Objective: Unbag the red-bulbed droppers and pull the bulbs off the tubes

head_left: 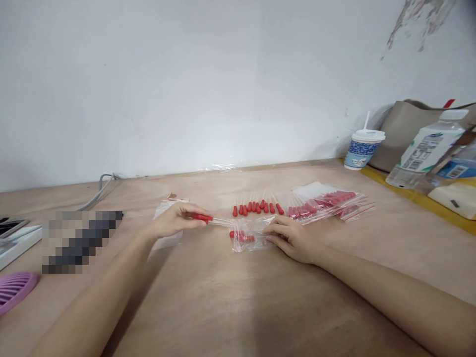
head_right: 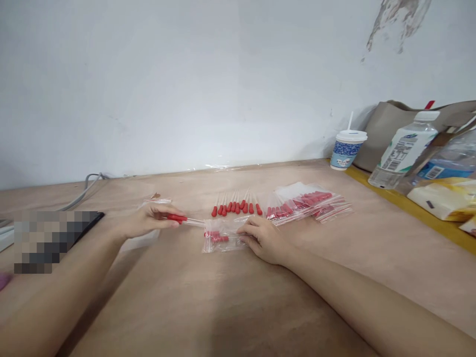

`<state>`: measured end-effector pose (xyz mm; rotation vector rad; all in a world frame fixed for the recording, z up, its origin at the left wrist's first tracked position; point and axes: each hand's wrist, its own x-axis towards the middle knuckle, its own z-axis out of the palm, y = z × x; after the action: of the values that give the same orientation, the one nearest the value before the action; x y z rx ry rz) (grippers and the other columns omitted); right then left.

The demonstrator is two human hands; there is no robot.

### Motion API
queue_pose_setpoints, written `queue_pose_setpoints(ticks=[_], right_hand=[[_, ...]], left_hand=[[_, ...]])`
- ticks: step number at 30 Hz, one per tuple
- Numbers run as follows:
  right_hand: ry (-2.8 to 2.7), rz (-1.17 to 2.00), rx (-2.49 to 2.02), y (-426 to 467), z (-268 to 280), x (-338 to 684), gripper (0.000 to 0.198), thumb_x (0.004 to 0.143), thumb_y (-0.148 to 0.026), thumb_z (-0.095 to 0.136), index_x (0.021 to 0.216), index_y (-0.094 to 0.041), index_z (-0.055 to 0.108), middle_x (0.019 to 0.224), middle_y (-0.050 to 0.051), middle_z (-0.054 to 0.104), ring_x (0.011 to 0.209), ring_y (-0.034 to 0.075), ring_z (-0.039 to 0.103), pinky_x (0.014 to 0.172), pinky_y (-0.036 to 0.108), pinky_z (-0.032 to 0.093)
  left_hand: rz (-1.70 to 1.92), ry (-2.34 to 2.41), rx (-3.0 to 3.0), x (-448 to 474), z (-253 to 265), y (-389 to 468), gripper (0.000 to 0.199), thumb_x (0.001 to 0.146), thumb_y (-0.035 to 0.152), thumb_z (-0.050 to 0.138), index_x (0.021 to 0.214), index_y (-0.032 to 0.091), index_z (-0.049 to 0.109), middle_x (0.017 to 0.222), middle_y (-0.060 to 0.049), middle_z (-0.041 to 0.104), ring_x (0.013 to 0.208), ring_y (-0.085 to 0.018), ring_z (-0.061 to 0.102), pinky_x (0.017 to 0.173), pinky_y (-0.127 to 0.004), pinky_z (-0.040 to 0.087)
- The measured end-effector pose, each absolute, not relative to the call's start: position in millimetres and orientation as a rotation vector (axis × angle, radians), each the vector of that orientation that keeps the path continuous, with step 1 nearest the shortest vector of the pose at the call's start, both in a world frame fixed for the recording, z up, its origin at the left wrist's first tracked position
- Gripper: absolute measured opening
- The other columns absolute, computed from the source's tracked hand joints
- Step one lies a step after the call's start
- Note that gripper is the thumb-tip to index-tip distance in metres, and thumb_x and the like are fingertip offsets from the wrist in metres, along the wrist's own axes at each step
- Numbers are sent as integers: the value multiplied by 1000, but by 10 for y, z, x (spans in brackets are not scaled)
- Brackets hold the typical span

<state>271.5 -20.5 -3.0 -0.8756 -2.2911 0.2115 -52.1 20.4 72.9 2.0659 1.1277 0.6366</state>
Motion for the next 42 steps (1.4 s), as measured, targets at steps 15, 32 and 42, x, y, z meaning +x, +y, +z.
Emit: queue_pose_setpoints(ticks=[15,32,42], right_hand=[[-2298,205,-850,-187,-56,2726,18,87,-23,46,95,-18,61,84,7,56,79,16,52,69,31,45],[-2307,187,-836,-196,-53,2732,19,87,-24,44,95,-19,61,83,7,56,77,16,52,68,31,44],[-2290,142,-847,-210,-41,2726,17,86,-22,46,94,-18,60,85,8,56,80,17,52,70,32,45]], left_hand=[[1142,1664,2608,-195,247,379,25,77,25,50,93,20,69,82,-5,61,70,-14,57,70,-26,48],[991,1421,2081,75,163,314,54,77,46,56,121,16,51,109,-10,59,87,-19,62,71,-30,53],[1021,1414,2134,39,79,381,46,79,46,54,112,14,57,103,-9,61,81,-17,61,72,-31,51]])
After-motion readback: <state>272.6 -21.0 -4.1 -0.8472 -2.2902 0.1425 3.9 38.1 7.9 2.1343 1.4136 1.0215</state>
